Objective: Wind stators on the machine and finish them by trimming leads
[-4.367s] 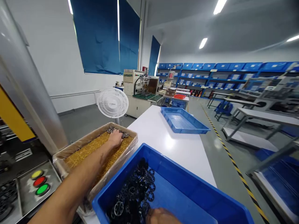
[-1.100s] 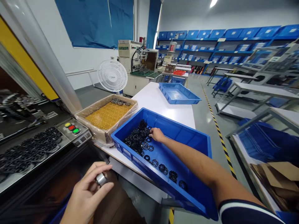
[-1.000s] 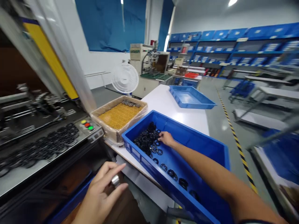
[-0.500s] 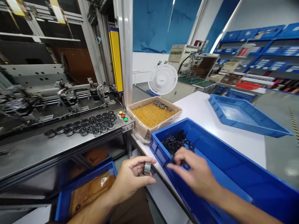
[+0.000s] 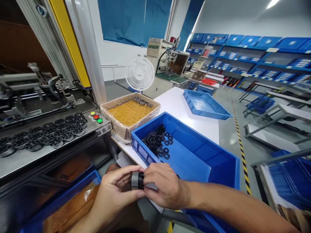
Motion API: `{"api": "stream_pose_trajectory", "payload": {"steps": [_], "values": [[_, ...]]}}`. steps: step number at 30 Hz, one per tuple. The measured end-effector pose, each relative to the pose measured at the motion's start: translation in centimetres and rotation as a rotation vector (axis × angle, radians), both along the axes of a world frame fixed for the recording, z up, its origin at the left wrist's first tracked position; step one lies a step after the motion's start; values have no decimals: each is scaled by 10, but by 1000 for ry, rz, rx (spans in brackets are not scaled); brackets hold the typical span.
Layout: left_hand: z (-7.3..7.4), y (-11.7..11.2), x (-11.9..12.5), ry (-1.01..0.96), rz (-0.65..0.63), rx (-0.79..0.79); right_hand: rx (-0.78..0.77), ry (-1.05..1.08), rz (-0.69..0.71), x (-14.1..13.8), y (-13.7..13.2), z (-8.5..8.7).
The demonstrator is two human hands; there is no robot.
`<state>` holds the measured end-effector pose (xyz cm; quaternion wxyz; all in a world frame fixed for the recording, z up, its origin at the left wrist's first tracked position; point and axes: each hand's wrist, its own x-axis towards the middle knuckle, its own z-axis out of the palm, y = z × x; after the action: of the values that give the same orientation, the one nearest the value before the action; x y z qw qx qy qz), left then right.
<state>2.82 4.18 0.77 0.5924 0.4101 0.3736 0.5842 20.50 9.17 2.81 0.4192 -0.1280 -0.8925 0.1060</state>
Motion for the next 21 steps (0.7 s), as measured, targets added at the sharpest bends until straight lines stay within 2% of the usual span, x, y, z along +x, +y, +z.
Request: {"api": "stream_pose_trajectory", "payload": {"steps": [4,7,13,17,21], "values": [[-1,-2,-4,34,43,-23,-69,29,23,2,5,6],[-4,-3,-9,88,23,-14,-84,-11,35,2,9,7],[-2,-4,-9,-1,-28,-59,13,-7,61,2,8,4],[0,-5,-7,-59,0,-134,50,-22,84,3,6,2],[-1,-1,-8,-62,-66,-78,74,-32,74,4,6,2]]}}
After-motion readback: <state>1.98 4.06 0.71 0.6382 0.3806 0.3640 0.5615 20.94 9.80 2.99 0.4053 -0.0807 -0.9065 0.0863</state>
